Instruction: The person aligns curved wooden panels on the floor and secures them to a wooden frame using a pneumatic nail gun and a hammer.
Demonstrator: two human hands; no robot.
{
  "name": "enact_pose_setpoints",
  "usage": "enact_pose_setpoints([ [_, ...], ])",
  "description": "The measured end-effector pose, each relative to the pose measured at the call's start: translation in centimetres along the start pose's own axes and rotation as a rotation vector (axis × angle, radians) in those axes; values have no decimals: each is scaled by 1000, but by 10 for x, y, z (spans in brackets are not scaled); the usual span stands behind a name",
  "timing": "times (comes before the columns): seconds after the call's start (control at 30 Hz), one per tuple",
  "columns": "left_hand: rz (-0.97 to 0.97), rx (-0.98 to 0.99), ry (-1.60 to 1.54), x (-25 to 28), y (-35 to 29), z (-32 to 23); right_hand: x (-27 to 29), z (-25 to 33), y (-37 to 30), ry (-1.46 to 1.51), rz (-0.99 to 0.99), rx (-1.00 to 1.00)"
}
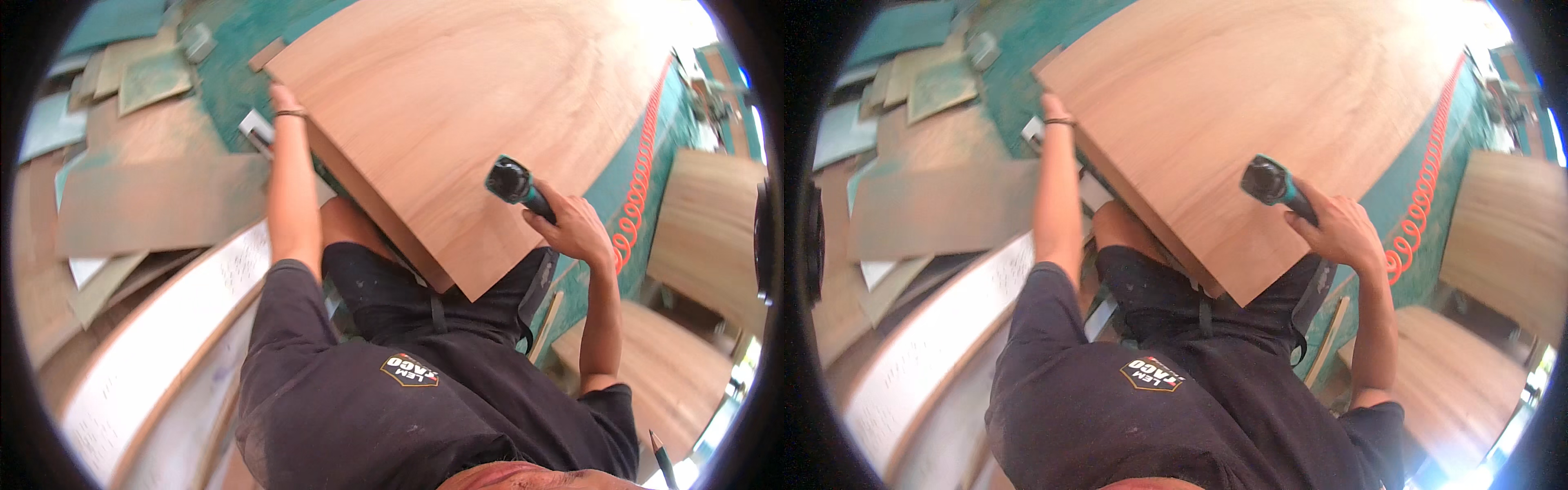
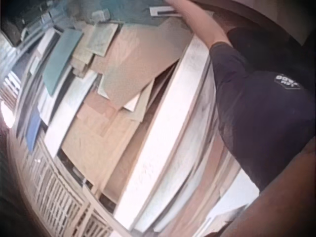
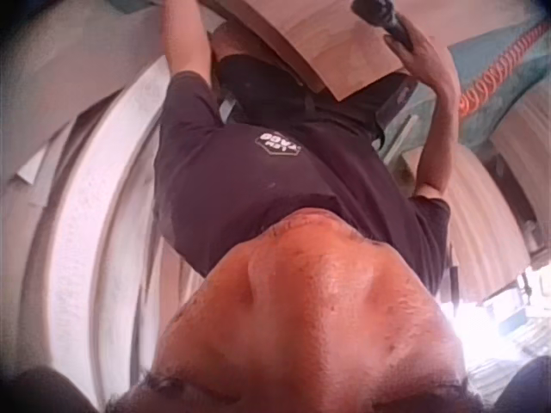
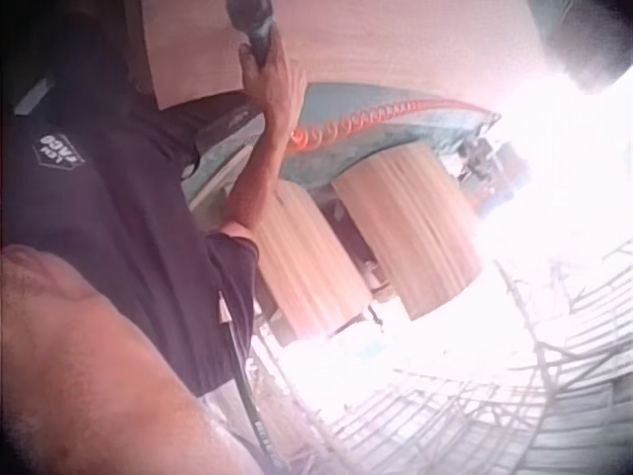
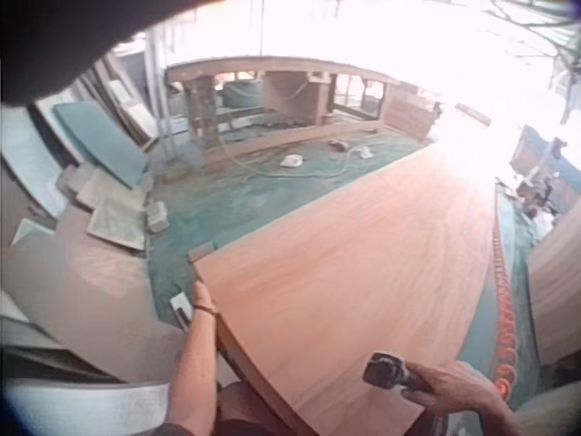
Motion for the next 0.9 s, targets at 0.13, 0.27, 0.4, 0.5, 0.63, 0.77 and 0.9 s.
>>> enact_pose_setpoints([
  [0.13, -90, -55, -204, -54, -135, 41, -5, -7, -2, 5, -36, 16],
  [0.27, -213, -133, 262, -87, -270, 56, -9, -18, -2, -8, -84, 127],
  [0.4, -142, 70, 215, -111, -369, 91, -9, -16, -4, 81, -32, 163],
  [0.5, 31, 226, -41, -129, -429, 105, -10, -30, 13, -61, -41, 247],
  [0.63, 143, 596, 73, -150, -498, 100, 3, -10, 16, -190, -1, 201],
  [0.77, 233, 801, -22, -154, -547, 113, -2, -13, 9, -78, 108, 111],
  [0.9, 323, 900, -132, -159, -580, 127, -3, -1, -3, -121, 102, 166],
])
Point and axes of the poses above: each hand's wrist, its own y-axis towards the middle knuckle, its own x-axis out of the back of the hand, z = x × y, the point moved 6 cm from there along y, towards the middle knuckle, and after that the axes turned 15 degrees about z, right-handed, at the moved point
